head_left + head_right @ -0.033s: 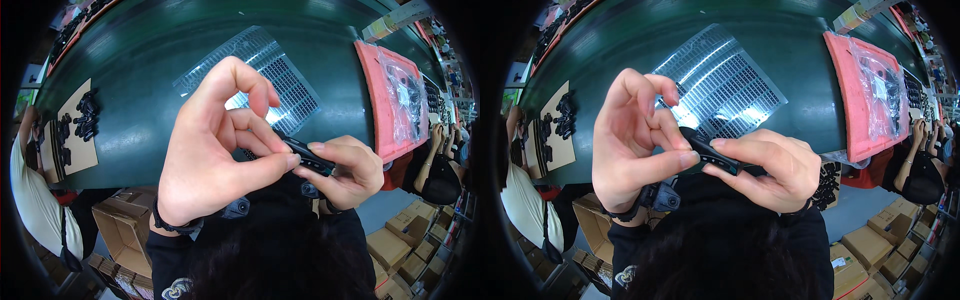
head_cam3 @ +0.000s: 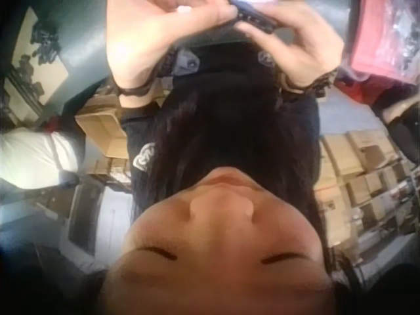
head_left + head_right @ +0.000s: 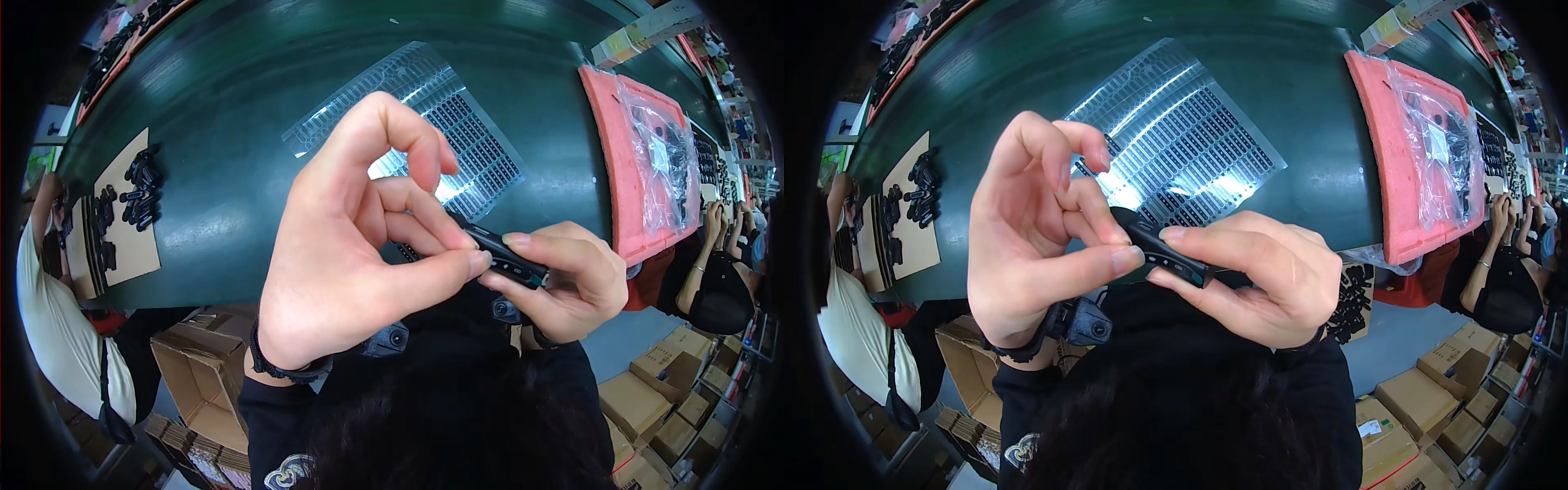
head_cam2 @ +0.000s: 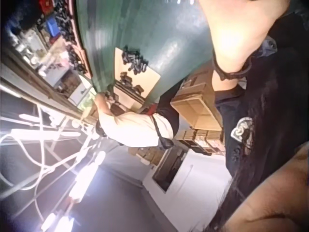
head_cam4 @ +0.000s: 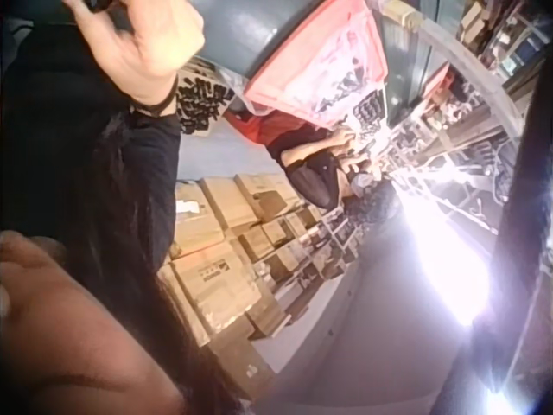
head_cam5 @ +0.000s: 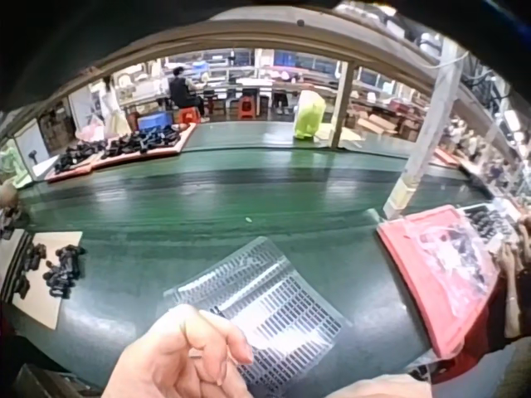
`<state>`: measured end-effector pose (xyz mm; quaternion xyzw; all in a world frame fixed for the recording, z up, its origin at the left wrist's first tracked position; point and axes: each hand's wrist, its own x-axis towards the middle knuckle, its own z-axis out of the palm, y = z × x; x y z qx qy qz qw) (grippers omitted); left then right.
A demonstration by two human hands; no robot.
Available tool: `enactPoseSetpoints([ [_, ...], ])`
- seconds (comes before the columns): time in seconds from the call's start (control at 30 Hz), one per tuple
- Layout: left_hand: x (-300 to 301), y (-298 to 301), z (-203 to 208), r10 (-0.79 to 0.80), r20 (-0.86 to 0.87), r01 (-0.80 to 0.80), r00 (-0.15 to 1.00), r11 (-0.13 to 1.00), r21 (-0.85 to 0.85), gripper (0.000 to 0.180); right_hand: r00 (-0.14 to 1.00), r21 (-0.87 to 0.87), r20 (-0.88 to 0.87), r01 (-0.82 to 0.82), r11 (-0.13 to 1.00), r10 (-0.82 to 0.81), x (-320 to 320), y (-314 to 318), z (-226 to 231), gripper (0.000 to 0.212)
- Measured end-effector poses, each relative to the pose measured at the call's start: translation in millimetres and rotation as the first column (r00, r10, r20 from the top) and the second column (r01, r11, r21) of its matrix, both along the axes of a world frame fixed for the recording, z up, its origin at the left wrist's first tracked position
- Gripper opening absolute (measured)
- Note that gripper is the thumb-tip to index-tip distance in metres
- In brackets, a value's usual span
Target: Manually inspect small electronic components and place them into a designated plastic grid tray.
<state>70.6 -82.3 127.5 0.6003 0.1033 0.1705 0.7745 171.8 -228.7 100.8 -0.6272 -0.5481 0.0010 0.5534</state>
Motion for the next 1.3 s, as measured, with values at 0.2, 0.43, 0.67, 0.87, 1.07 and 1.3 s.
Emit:
enactPoseSetpoints([
  [0.2, 2.9, -0.5, -1.2, -0.009, 0.009, 0.008, 1.0, 0.999, 0.048, 0.041, 0.999, -0.028, 0.043, 0.002, 1.0, -0.001, -0.2, -1.8, 1.7, 0.036],
  [0.43, 5.5, 0.1, -5.7, -0.004, -0.047, 0.005, 0.999, 1.0, 0.03, 0.033, 0.998, -0.045, 0.058, 0.023, 0.999, -0.02, -4.8, -2.9, 0.5, 0.035],
  [0.67, 0.8, 22.1, -29.3, -0.036, -0.085, 0.082, 0.996, 0.768, 0.635, 0.021, 0.999, -0.085, 0.0, 0.047, 0.995, -0.047, -7.2, 7.4, -5.9, 0.031],
  [0.87, -14.1, 15.6, -47.4, -0.172, -0.084, 0.175, 0.982, 0.984, 0.031, 0.021, 0.975, -0.141, -0.219, -0.012, 0.99, -0.02, -6.6, 19.6, -14.8, 0.028],
  [1.07, -18.8, 12.4, -62.0, 0.249, -0.05, -0.189, 0.967, 0.836, 0.515, 0.012, 0.966, -0.267, -0.249, 0.0, 0.964, -0.069, -20.1, 36.5, -23.7, 0.021],
  [1.3, -27.2, 16.2, -76.5, 0.423, -0.027, -0.331, 0.906, 0.745, 0.579, 0.011, 0.984, -0.327, -0.179, -0.052, 0.943, -0.008, -24.9, 55.9, -28.1, 0.021],
])
